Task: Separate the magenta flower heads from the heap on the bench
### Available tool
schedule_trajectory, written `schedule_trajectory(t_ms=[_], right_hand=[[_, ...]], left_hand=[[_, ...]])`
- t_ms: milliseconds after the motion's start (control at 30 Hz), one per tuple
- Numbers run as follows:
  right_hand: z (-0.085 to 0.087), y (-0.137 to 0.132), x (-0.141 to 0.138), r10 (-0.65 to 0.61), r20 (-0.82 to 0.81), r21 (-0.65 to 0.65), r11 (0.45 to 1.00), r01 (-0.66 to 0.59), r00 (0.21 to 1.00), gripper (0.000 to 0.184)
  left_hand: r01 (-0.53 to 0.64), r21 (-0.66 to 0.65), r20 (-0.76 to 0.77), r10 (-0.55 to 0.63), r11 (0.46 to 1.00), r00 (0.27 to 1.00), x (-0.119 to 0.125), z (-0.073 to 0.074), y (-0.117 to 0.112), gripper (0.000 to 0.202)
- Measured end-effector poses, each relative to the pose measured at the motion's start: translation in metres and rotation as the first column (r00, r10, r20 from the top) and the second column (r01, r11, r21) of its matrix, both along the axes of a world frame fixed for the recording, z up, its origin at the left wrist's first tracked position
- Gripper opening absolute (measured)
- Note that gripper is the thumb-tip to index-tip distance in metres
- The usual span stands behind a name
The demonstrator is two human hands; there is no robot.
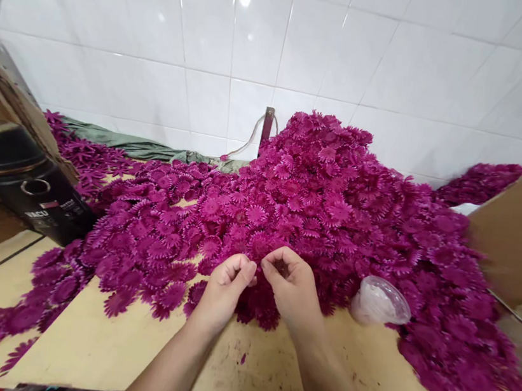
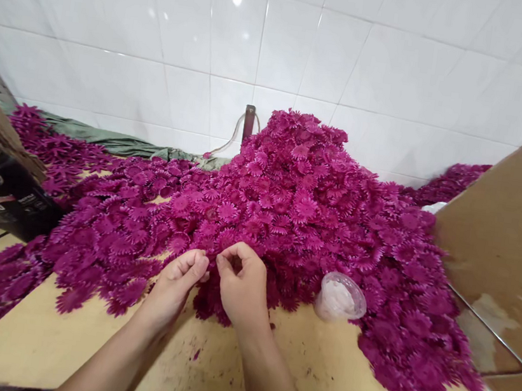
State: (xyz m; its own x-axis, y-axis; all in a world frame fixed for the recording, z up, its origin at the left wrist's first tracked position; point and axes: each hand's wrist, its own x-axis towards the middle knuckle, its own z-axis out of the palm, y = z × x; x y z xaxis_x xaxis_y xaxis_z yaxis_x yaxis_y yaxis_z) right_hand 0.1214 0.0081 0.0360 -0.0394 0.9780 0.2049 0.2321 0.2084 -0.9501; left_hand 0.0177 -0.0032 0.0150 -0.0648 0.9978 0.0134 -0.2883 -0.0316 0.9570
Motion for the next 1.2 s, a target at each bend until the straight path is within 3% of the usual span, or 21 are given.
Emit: schedule_trajectory(t_ms=[67,133,233,300,400,500,600,700,833,1000,1200], right_hand=[[0.001,0.003,0.000,-0.074,0.096,0.099,0.993,0.064,0.993,0.012],[0.001,0.012,0.010,-0.227,0.164,0.197,0.961,0.193,0.960,0.013],[-0.001,0.031,0.037,-0.530,0.168,0.244,0.839,0.486,0.831,0.012],[-0.003,0.041,0.053,-0.566,0.159,0.257,0.815,0.520,0.809,0.006],[-0.003,0.043,0.059,-0.475,0.182,0.319,0.857,0.405,0.861,0.017],[0.001,0.030,0.045,-0.334,0.243,0.345,0.907,0.240,0.911,0.026],[0.005,0.010,0.026,-0.070,0.246,0.185,0.982,0.024,0.967,0.023],[0.006,-0.004,0.014,0.095,0.222,0.057,0.992,-0.110,0.970,0.017],[0.003,-0.008,0.013,0.108,0.196,0.048,0.992,-0.119,0.975,0.016],[-0.001,-0.008,0.015,0.202,0.075,-0.011,0.979,-0.202,0.976,0.021],[0.003,0.005,0.031,0.081,0.174,0.050,0.995,-0.091,0.981,0.019]], left_hand=[[-0.008,0.042,-0.029,0.009,0.999,1.000,0.000,0.001,0.000,0.041],[-0.026,0.076,-0.012,0.027,0.997,1.000,-0.003,0.002,-0.002,0.042],[-0.067,0.117,0.055,0.061,0.991,0.997,-0.012,0.005,-0.007,0.038],[-0.072,0.114,0.091,0.062,0.991,0.994,-0.016,0.005,-0.009,0.034],[-0.033,0.057,0.128,0.025,0.998,0.991,-0.014,0.006,-0.008,0.023],[0.022,-0.003,0.124,-0.021,1.000,0.992,-0.007,0.007,-0.006,0.019],[0.028,-0.020,0.091,-0.027,0.999,0.996,-0.004,0.009,-0.007,0.012],[0.019,-0.030,0.059,-0.017,0.999,0.998,-0.004,0.010,-0.006,0.012],[0.031,-0.019,0.031,-0.031,0.999,0.999,-0.005,0.009,-0.003,0.016],[0.065,0.002,-0.144,-0.064,0.998,0.987,-0.004,0.002,0.005,0.025],[0.156,0.082,-0.488,-0.097,0.984,0.867,0.005,0.005,0.016,0.015]])
